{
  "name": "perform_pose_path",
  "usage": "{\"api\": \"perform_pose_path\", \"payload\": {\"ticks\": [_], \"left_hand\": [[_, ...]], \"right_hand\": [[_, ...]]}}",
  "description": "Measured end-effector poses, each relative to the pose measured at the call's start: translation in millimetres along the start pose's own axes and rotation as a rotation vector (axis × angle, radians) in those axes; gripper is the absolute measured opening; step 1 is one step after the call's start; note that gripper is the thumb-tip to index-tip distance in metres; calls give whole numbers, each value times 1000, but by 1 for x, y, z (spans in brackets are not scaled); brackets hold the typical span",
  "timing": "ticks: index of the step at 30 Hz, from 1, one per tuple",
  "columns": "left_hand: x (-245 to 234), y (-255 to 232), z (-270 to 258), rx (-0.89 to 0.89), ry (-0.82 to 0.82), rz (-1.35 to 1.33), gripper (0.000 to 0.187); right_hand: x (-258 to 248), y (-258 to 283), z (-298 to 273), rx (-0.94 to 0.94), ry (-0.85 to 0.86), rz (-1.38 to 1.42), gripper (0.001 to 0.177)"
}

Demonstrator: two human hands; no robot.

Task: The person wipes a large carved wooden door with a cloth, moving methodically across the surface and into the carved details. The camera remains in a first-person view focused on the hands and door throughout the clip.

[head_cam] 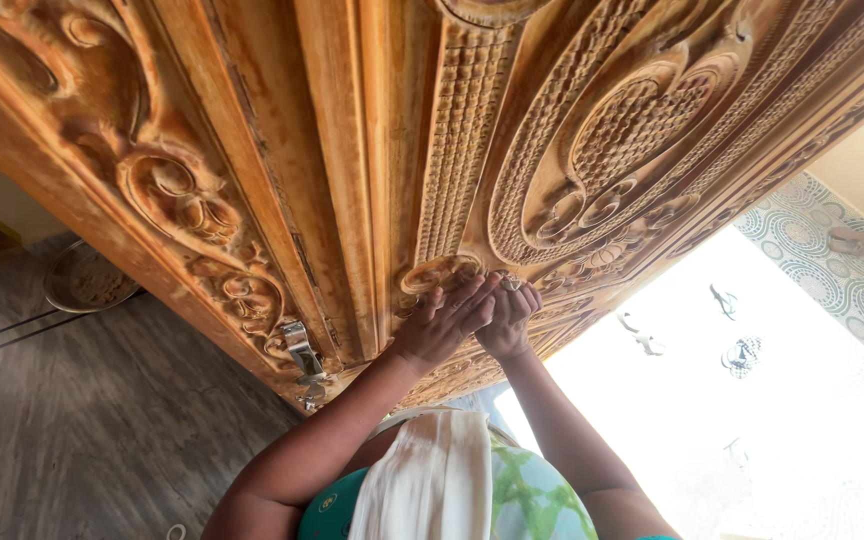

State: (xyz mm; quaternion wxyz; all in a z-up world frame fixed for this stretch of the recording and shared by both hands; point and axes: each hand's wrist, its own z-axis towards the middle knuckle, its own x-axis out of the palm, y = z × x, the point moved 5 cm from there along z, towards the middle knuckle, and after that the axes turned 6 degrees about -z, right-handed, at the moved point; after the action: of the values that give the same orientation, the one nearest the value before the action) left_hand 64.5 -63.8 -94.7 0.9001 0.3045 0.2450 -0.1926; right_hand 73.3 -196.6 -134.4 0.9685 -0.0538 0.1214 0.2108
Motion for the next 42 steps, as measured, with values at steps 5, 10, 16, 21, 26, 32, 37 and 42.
{"api": "perform_pose_path", "payload": {"ticks": [5, 10, 16, 21, 26, 32, 37, 42], "left_hand": [[12, -27, 48, 130, 28, 129, 47], [27, -45, 106, 241, 135, 69, 49], [15, -37, 81, 219, 63, 116, 50], [1, -12, 17, 198, 67, 104, 49], [-18, 18, -54, 138, 126, 63, 49], [-44, 41, -136, -9, 292, 175, 41], [-53, 53, -174, -69, 357, 217, 39], [-21, 29, -175, -30, 435, 118, 54]], "right_hand": [[-10, -60, -2, 28, 55, -221, 42], [-30, -97, 13, 225, 124, -268, 51], [-13, -54, -12, 412, 414, -16, 91], [-7, 10, -33, 250, 244, 189, 94], [11, 73, -59, 111, 450, 321, 96], [17, 132, -63, -143, 411, 317, 80], [18, 146, -42, -329, 243, 304, 61], [31, 119, -54, -376, 229, 323, 54]]}}
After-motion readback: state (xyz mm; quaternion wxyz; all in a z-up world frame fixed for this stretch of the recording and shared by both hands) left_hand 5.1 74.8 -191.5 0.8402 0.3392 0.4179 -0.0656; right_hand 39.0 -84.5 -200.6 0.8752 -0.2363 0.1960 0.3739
